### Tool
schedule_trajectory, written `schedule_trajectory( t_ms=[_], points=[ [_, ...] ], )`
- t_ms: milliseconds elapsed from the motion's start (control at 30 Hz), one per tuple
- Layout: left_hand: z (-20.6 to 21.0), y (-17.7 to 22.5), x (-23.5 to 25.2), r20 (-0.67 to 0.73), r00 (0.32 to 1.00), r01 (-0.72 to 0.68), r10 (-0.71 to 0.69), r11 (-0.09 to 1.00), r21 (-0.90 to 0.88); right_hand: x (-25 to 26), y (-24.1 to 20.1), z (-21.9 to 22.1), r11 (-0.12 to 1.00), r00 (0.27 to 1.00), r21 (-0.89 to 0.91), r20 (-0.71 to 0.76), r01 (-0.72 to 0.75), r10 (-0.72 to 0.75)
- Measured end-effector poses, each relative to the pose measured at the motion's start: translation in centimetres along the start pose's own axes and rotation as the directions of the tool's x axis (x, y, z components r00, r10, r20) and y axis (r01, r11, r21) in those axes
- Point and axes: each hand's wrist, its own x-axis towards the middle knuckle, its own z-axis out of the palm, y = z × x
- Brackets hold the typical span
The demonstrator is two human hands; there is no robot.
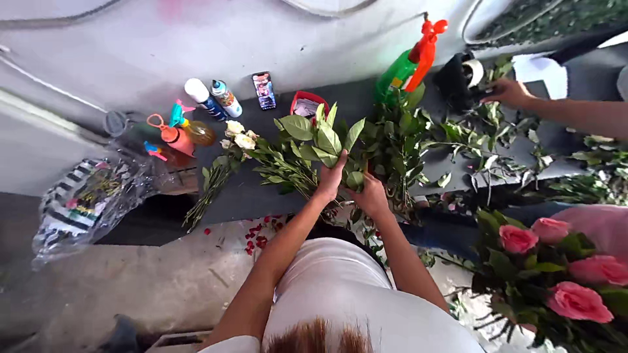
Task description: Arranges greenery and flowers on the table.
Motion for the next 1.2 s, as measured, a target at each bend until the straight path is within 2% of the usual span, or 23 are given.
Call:
schedule_trajectory(
  t_ms=[133,233,300,400,500,533,600,667,733,800,833,900,933,1000,1067,1100,1167,1200],
  points=[
    [-0.8,-1.2,-0.3,-0.004,0.993,-0.118,0.118,0.984,-0.136,-0.1,0.9,1.6,1.0,0.999,-0.011,0.034,0.001,-0.001],
    [-0.7,-1.1,0.1,-0.024,0.991,-0.13,0.128,0.964,-0.233,-0.3,3.6,3.0,1.0,1.0,-0.024,-0.001,0.01,-0.01],
    [-0.6,-0.6,0.2,-0.052,0.99,-0.141,0.132,0.96,-0.242,-1.1,5.8,4.1,1.0,0.997,-0.025,-0.077,0.007,-0.009],
    [-0.5,-1.8,-0.6,0.029,0.986,-0.159,0.167,0.969,-0.188,-2.1,8.4,5.4,0.997,0.98,-0.071,-0.198,0.019,-0.033],
    [0.3,-3.5,-1.4,0.092,0.988,-0.106,0.124,0.979,-0.177,-2.8,10.3,6.4,0.996,0.949,-0.079,-0.309,0.044,-0.067],
    [0.6,-3.5,-1.5,0.097,0.99,-0.083,0.102,0.979,-0.185,-3.2,11.1,6.5,0.997,0.95,-0.082,-0.31,0.003,-0.029],
    [0.9,-2.2,-1.4,0.093,0.982,-0.145,0.165,0.971,-0.187,-5.1,13.5,6.1,0.966,0.954,-0.054,-0.181,-0.251,0.238],
    [0.6,0.8,0.0,0.029,0.954,-0.282,0.299,0.924,-0.259,-9.3,17.4,6.3,0.876,0.874,-0.054,-0.124,-0.479,0.47],
    [-0.3,4.1,1.2,-0.016,0.926,-0.36,0.377,0.872,-0.331,-15.1,20.5,6.5,0.729,0.734,-0.085,-0.077,-0.679,0.675],
    [-1.8,5.5,1.7,-0.006,0.933,-0.344,0.359,0.888,-0.304,-20.4,20.4,6.1,0.565,0.58,-0.15,-0.095,-0.812,0.809],
    [-2.4,5.2,2.1,-0.018,0.94,-0.332,0.34,0.902,-0.275,-21.9,18.4,4.8,0.507,0.522,-0.149,-0.089,-0.849,0.848],
    [-3.9,3.8,3.1,-0.054,0.96,-0.279,0.274,0.937,-0.209,-22.5,13.6,0.4,0.391,0.366,-0.114,0.194,-0.913,0.91],
    [-4.7,2.8,3.8,-0.094,0.97,-0.236,0.224,0.959,-0.154,-22.4,13.3,-1.1,0.392,0.32,-0.133,0.375,-0.91,0.87],
    [-6.6,0.3,5.5,-0.204,0.974,-0.101,0.099,0.995,0.001,-22.8,18.0,2.5,0.452,0.404,-0.113,0.296,-0.885,0.866],
    [-9.4,-2.6,7.5,-0.27,0.961,0.079,-0.054,0.993,0.083,-21.7,24.1,6.9,0.592,0.574,-0.122,0.151,-0.797,0.805],
    [-10.8,-4.1,8.2,-0.305,0.947,0.146,-0.102,0.981,0.125,-19.7,25.9,7.8,0.65,0.637,-0.134,0.125,-0.748,0.76],
    [-12.4,-5.3,7.6,-0.391,0.908,0.239,-0.152,0.953,0.185,-13.8,24.8,6.3,0.764,0.759,-0.078,0.09,-0.64,0.645],
    [-12.5,-5.4,6.5,-0.411,0.899,0.253,-0.15,0.945,0.208,-10.8,23.5,5.2,0.798,0.797,-0.006,0.046,-0.603,0.603]
  ],
)
